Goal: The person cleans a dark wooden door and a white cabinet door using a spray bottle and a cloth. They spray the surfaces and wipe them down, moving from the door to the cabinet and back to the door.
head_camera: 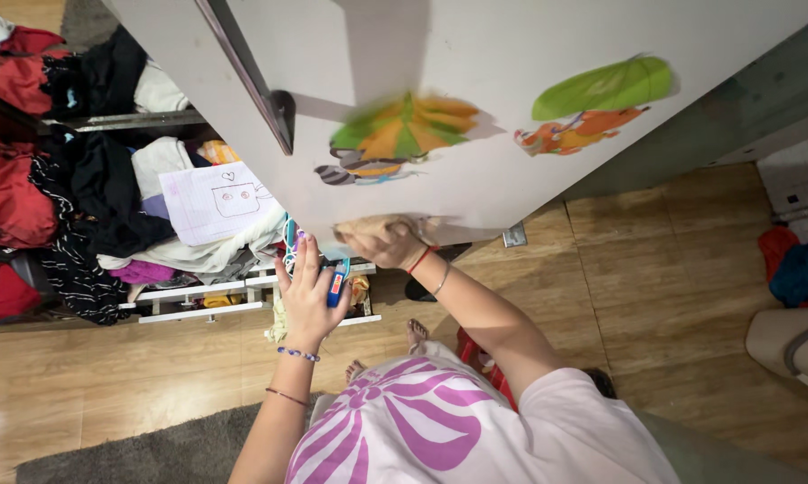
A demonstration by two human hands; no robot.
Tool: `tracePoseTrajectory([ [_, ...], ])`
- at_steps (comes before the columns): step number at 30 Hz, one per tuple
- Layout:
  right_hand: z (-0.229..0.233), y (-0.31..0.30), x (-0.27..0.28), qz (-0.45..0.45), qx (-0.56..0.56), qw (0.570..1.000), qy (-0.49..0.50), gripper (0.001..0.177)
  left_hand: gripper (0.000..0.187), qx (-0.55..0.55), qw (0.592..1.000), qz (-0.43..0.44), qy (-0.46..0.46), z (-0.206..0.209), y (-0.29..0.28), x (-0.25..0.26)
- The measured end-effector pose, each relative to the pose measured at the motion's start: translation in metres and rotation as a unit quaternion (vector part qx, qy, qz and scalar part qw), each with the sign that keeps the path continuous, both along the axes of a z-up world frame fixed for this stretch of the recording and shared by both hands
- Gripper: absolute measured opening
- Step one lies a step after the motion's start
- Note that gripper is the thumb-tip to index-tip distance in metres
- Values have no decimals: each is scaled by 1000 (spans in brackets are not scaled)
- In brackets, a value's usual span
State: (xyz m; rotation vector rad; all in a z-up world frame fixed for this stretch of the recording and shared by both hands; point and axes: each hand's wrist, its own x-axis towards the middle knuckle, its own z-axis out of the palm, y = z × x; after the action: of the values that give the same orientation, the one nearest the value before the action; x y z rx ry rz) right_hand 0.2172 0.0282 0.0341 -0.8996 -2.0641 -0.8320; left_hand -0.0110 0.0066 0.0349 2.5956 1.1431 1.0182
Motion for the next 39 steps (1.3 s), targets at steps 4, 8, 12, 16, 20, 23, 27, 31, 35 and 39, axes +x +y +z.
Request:
tracePoseTrajectory([
  [4,5,-9,-5,-74,-30,997,-21,33,26,30,995,-89,-40,57,14,0],
  [8,58,2,-20,-72,24,992,100,36,27,10,975,-180,-128,130,25,-7],
  [12,71,28,-40,-95,136,978,130,51,28,14,959,-224,-175,182,29,-14],
  [16,-23,39,-42,-109,-23,994,8,39,30,-65,945,-268,-174,183,32,-7],
  [20,-117,30,-21,-77,-117,988,-66,38,27,-166,934,-257,-186,154,35,4],
  [23,-124,7,-3,-109,-127,975,-144,39,24,-218,916,-253,-222,136,38,5],
  [27,-87,-11,-10,-100,-195,975,48,33,23,-249,905,-243,-243,129,39,3],
  [31,-82,22,-50,-218,-18,970,111,35,23,-266,897,-241,-256,124,39,3],
  [35,-113,33,-44,-159,-96,983,-1,39,24,-259,898,-239,-262,120,46,6],
  [39,-142,3,-20,-90,-201,974,-51,41,24,-265,897,-232,-267,116,44,8],
])
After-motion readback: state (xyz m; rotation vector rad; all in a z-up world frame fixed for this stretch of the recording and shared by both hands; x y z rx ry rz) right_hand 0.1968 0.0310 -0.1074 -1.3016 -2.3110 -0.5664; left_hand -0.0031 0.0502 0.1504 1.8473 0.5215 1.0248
